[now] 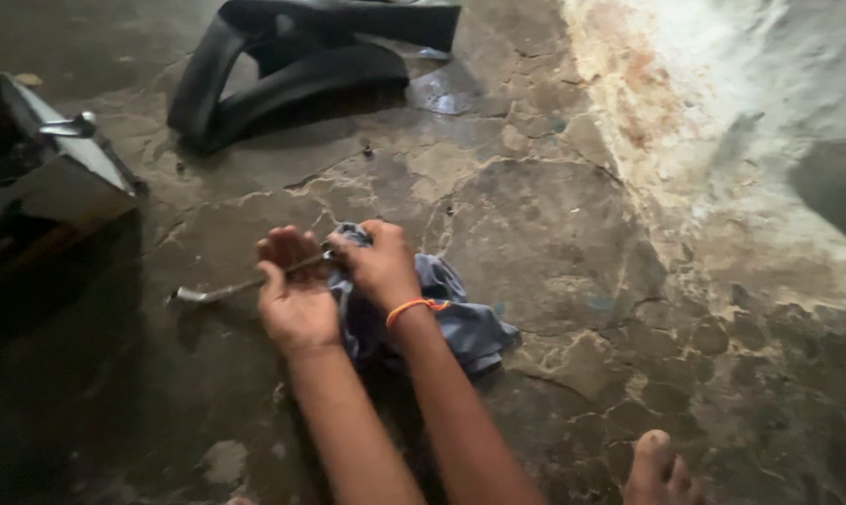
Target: The person cleans a bicycle tube with a cloth, applies adhesive from a tube, and works with small metal parts and a socket tool on a rough floor.
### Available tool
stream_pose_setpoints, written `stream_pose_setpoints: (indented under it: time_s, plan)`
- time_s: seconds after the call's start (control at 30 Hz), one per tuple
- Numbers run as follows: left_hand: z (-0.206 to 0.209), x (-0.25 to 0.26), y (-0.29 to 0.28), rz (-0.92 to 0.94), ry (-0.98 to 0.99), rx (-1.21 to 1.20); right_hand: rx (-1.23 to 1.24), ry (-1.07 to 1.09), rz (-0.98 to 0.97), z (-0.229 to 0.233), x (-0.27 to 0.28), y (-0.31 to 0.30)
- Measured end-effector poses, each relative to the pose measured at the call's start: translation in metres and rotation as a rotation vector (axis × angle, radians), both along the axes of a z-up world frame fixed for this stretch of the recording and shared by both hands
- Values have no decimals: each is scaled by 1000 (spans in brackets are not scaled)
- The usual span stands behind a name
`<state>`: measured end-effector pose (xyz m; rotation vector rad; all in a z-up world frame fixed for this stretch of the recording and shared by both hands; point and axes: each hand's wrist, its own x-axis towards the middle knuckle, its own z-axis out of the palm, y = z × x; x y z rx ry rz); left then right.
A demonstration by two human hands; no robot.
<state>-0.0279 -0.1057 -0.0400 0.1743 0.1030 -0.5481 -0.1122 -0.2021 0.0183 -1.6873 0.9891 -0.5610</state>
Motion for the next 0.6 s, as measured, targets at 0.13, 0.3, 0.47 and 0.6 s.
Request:
stream_pose_setpoints:
  time_s: [0.13,0.3,0.47,0.6]
  plan:
    - [-1,-9,-2,-52,-120,70,1,35,-63,-3,2,-6]
    - [3,-16,-7,-80,-111,61,-39,111,-85,-3,4,-6]
    - [3,-17,-8,-74,-146,26,-144,214,-139,3,9,3]
    - [5,-18,-7,-84,-148,-8,-163,248,-149,6,9,4]
